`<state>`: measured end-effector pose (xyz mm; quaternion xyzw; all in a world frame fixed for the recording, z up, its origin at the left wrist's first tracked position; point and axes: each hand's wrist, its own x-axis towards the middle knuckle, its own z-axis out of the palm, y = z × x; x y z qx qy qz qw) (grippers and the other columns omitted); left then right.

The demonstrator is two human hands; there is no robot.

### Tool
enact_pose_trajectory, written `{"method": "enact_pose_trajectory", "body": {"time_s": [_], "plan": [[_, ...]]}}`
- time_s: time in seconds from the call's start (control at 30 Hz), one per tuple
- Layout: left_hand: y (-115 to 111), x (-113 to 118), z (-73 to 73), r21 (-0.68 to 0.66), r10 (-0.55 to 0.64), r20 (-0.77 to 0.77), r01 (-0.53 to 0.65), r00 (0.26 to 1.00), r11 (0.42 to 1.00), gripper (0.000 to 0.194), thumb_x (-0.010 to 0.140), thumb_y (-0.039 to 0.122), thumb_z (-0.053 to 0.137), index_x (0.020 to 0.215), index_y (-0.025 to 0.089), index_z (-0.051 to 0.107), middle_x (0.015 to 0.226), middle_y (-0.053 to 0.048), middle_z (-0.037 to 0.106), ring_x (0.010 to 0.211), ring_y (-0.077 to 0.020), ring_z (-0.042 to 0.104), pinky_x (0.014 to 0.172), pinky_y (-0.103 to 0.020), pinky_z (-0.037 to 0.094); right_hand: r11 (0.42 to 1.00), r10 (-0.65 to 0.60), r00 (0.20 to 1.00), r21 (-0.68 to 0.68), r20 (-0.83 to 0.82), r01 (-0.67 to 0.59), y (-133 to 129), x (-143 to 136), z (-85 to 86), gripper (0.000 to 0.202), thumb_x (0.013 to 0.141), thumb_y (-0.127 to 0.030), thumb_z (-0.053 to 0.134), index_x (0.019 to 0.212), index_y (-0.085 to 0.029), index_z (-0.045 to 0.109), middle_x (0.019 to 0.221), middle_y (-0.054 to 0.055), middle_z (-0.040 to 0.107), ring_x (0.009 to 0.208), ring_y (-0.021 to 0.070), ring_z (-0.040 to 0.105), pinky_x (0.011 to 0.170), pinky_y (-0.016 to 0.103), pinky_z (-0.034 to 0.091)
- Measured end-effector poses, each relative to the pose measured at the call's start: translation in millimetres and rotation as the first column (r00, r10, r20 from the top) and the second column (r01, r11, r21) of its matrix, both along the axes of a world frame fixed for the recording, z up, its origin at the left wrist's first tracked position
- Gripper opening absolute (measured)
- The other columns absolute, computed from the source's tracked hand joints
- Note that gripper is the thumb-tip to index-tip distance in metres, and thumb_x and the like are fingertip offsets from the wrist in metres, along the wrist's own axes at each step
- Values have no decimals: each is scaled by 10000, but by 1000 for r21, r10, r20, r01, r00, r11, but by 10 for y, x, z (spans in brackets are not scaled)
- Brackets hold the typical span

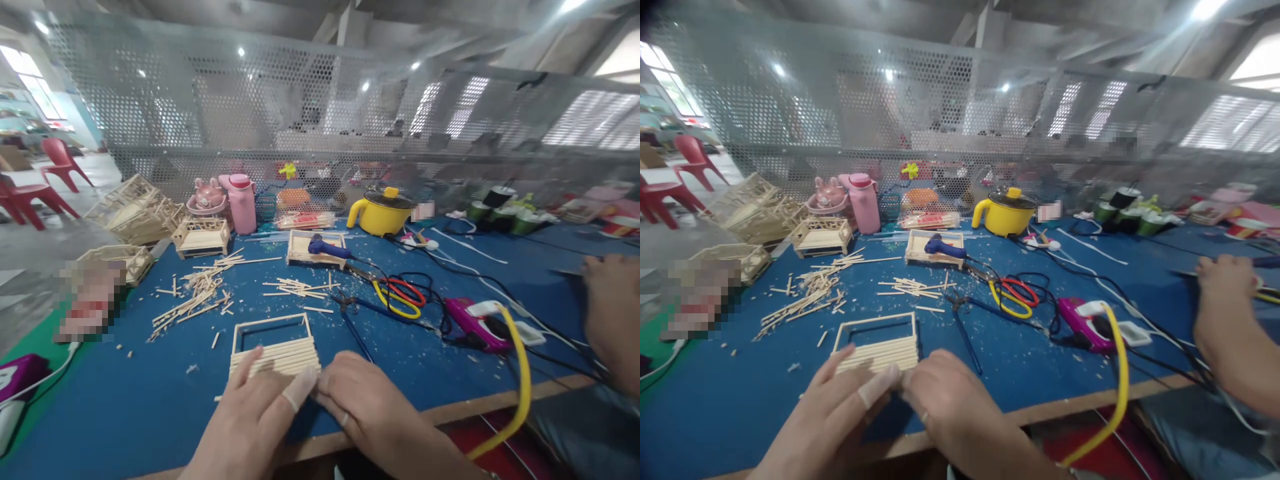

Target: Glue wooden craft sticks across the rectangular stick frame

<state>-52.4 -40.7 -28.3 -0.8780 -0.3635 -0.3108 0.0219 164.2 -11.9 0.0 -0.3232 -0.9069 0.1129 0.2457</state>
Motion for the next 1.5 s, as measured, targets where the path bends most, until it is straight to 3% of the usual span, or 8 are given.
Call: {"method": "enact_pose_trajectory", "body": {"time_s": [0.1,0.2,0.27,0.43,0.8,1.1,1.33,1.5], "plan": [[-38,-212,-2,-17,250,152,-250,956,968,503,878,196,555,1352,308,431,1177,-53,632,1116,-210,590,1162,-506,203,985,-171,983,-45,-58,169,205,29,29,222,956,-265,458,920,-223,674,840,36,722,778,182,632,727,310,470],[-78,-362,-161,-258,576,316,-516,754,817,496,888,327,550,1362,278,414,1236,-96,579,1142,-246,568,1058,-473,391,959,-269,958,-118,-103,257,415,-6,30,188,933,-263,498,902,-235,681,892,29,710,838,180,641,779,309,479],[-90,-380,-298,-396,653,330,-528,682,751,643,860,449,566,1420,231,338,1271,-132,572,1174,-288,555,1009,-499,435,961,-261,959,-125,-112,247,511,-61,-3,174,914,-245,521,856,-223,684,896,37,679,847,180,628,776,302,479],[-87,-275,-456,-607,663,277,-408,696,682,852,822,533,590,1490,217,165,1465,-151,431,1349,-300,407,1066,-504,387,979,-178,980,-114,-86,168,597,-144,-126,172,908,-192,521,855,-205,684,858,35,660,836,175,606,775,302,471],[-52,-168,-405,-647,617,324,-307,717,697,780,905,433,509,1497,306,17,1484,-64,427,1368,-206,379,1074,-411,400,987,-119,993,-103,22,121,652,-157,-161,222,925,-201,484,940,-214,705,891,50,669,857,199,584,780,352,456],[-39,-152,-403,-633,614,364,-298,700,714,807,896,419,535,1496,292,11,1480,-82,427,1354,-211,389,1026,-369,455,955,-225,968,-221,-108,197,609,-179,-200,192,914,-209,499,883,-213,689,918,35,671,889,176,617,824,305,465],[-41,-140,-428,-598,595,401,-294,696,746,796,910,388,524,1498,304,-6,1521,-88,361,1366,-214,377,1048,-390,434,960,-207,974,-213,-93,183,559,-207,-201,196,917,-196,494,891,-216,687,902,38,659,893,181,592,826,315,452],[-32,-149,-411,-513,567,245,-391,786,764,622,930,379,475,1480,244,219,1476,-109,433,1344,-238,419,1032,-399,454,950,-223,974,-234,-50,206,560,-217,-191,216,915,-204,489,911,-217,705,898,49,645,885,190,578,809,333,457]]}}
